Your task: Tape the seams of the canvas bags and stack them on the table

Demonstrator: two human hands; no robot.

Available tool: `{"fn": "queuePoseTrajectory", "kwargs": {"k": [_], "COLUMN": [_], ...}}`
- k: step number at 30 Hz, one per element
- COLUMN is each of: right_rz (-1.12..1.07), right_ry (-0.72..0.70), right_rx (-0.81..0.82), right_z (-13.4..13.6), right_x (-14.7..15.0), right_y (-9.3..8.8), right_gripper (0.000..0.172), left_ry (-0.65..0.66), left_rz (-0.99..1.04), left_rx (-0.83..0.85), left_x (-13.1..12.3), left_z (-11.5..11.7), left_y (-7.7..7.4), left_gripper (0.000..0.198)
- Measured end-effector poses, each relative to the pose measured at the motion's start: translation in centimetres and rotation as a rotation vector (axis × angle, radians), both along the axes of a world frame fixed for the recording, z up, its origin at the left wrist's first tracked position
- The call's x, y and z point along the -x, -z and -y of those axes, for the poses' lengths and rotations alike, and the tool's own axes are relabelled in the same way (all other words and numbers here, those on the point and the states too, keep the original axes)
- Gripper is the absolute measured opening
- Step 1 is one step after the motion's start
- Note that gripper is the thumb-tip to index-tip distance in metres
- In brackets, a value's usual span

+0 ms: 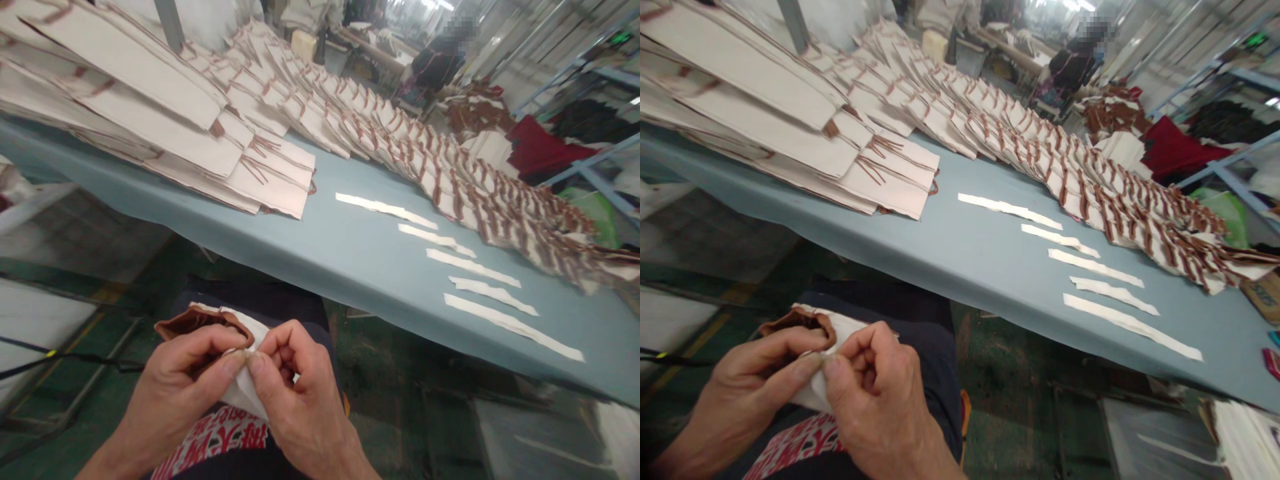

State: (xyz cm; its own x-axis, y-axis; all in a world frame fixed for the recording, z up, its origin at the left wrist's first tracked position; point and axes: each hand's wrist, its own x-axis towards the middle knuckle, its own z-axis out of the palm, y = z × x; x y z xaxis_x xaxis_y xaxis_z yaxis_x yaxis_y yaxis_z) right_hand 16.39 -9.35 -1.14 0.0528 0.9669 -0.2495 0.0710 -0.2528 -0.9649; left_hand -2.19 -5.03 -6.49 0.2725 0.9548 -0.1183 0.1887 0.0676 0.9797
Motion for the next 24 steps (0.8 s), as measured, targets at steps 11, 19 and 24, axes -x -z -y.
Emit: {"fn": "queuePoseTrajectory", "kwargs": {"k": [11,19,24], "right_rz": [0.176,0.126,0.061], "right_ry": [0.087,0.058,0.000], "right_rx": [-0.058,-0.011,-0.002], "right_z": [0.3,0.5,0.5], "right_x": [1.4,1.2,0.7], "right_y": [0.5,0.5,0.7], "right_gripper": [0.017,0.016,0.014], "left_ry": [-0.114,0.056,0.036], "left_rz": [0.036,0.143,0.121], "left_rx": [0.109,0.079,0.165], "left_x": [-1.1,-0.3,-1.0], "left_z": [0.6,-0.4,-0.1], "left_y": [-1.5,-0.2,-1.9], "left_gripper": [0.025,0.024,0.018]}}
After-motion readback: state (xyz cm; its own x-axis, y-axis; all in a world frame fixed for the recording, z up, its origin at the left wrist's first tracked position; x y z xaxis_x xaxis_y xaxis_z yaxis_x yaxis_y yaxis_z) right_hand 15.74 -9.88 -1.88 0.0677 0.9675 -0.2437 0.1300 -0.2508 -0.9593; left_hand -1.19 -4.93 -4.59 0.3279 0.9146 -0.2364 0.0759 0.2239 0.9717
